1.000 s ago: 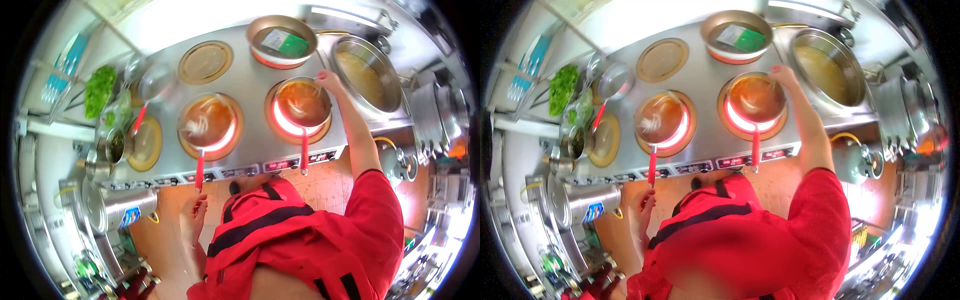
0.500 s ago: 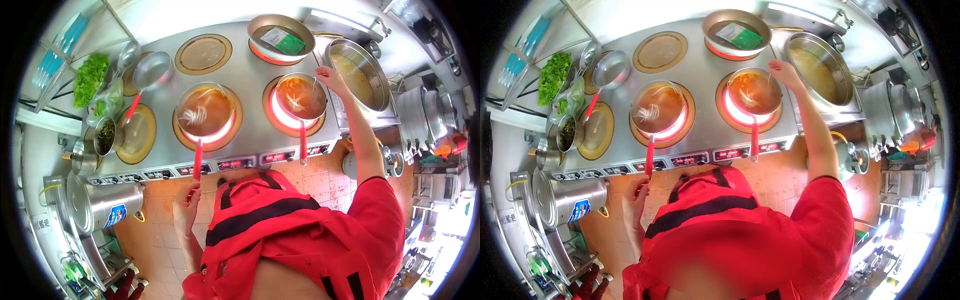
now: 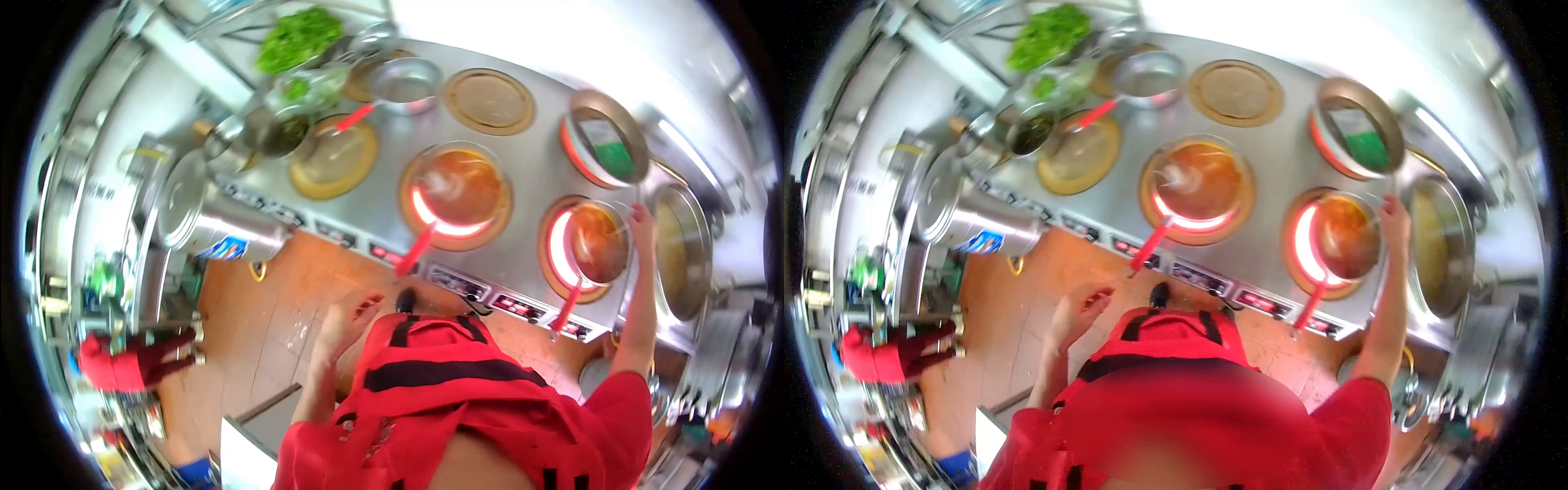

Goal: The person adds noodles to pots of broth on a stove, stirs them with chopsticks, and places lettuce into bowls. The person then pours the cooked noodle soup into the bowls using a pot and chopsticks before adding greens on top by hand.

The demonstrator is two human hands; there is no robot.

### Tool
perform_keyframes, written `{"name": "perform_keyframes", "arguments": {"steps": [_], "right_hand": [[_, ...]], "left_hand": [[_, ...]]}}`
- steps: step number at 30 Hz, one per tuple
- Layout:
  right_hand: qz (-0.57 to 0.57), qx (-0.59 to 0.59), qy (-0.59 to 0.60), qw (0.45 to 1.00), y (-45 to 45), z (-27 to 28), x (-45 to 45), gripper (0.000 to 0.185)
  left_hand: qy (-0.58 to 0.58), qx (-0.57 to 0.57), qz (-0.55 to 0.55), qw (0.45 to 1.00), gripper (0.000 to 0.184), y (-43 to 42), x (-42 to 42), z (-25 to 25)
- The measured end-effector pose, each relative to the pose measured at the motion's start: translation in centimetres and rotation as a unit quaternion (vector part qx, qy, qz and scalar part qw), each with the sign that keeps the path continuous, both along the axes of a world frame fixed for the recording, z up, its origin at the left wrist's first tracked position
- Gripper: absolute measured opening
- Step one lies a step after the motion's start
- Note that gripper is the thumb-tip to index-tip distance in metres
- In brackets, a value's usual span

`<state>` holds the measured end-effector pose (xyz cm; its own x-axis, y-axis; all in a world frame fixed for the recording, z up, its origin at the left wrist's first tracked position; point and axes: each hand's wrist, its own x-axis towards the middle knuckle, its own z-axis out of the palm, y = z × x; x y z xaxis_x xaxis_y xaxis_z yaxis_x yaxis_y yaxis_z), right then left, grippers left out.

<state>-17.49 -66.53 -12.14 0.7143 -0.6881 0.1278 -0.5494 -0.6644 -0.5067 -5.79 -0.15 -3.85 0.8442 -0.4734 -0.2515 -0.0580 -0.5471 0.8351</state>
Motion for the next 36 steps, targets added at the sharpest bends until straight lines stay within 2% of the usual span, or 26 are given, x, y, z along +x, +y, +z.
{"name": "perform_keyframes", "arguments": {"steps": [2,5,8,11,13,15,16,18,19,22,23,24,26,28,29,30,31,33,34,36], "right_hand": [[0.028,0.029,-0.015,0.999,3.3,2.6,0.6,0.033],[0.151,0.075,0.023,0.985,6.7,4.0,0.2,0.027],[0.126,0.142,-0.032,0.981,10.9,7.3,1.3,0.023],[0.125,0.166,-0.077,0.975,14.8,9.4,1.5,0.02],[0.113,0.189,-0.031,0.975,18.9,11.4,1.3,0.02],[0.09,0.303,-0.051,0.947,21.3,10.6,0.1,0.021],[0.05,0.399,-0.086,0.912,23.5,10.9,-0.2,0.016],[0.075,0.336,-0.092,0.934,26.0,9.6,-2.1,0.014],[0.035,0.336,-0.108,0.935,27.9,9.4,-2.8,0.014],[-0.092,0.361,-0.133,0.918,31.6,8.2,-6.1,0.014],[-0.124,0.359,-0.165,0.91,33.0,7.7,-7.0,0.014],[-0.157,0.355,-0.2,0.9,34.6,7.3,-7.8,0.015],[-0.188,0.296,-0.185,0.918,37.3,6.9,-9.7,0.018],[-0.25,0.31,-0.209,0.893,40.7,8.1,-11.4,0.019],[-0.281,0.297,-0.182,0.894,41.9,8.1,-12.9,0.02],[-0.311,0.287,-0.155,0.893,43.1,8.1,-14.6,0.021],[-0.351,0.291,-0.167,0.874,44.3,8.5,-15.7,0.023],[-0.413,0.312,-0.175,0.837,46.3,8.9,-17.9,0.03],[-0.435,0.334,-0.173,0.818,47.1,8.7,-18.9,0.034],[-0.446,0.327,-0.236,0.799,48.7,6.6,-21.6,0.039]], "left_hand": [[-0.003,0.007,-0.012,1.0,0.022,0.2,0.3,-0.6],[-0.003,-0.009,-0.022,1.0,0.023,-0.1,0.7,-1.0],[-0.011,-0.068,-0.027,0.997,0.023,-0.5,2.2,-0.5],[-0.022,-0.063,-0.054,0.996,0.022,-0.2,4.3,-1.4],[0.046,-0.097,-0.04,0.993,0.022,-0.2,5.6,-1.8],[0.08,-0.119,-0.057,0.988,0.024,0.6,7.3,-3.9],[0.097,-0.129,-0.062,0.985,0.025,0.9,8.0,-5.8],[0.126,-0.147,-0.079,0.978,0.028,1.0,9.8,-9.8],[0.193,-0.166,-0.103,0.962,0.04,0.8,10.5,-12.6],[0.352,-0.24,-0.177,0.887,0.047,-2.2,10.4,-11.9],[0.378,-0.217,-0.193,0.879,0.053,-2.6,10.4,-13.2],[0.418,-0.222,-0.171,0.864,0.054,-2.8,10.4,-13.2],[0.504,-0.215,-0.156,0.822,0.055,-4.3,10.2,-13.3],[0.373,-0.155,-0.193,0.894,0.052,-3.7,10.7,-13.4],[0.28,-0.161,-0.275,0.906,0.047,-3.0,11.8,-11.7],[0.158,-0.097,-0.341,0.922,0.044,-2.3,13.3,-11.6],[0.067,-0.127,-0.358,0.923,0.04,-1.4,14.9,-12.3],[-0.012,-0.14,-0.359,0.923,0.024,-1.4,16.7,-9.8],[0.044,-0.061,-0.339,0.938,0.014,-2.2,17.9,-7.9],[0.018,-0.059,-0.392,0.918,0.007,-6.0,17.3,-5.8]]}}
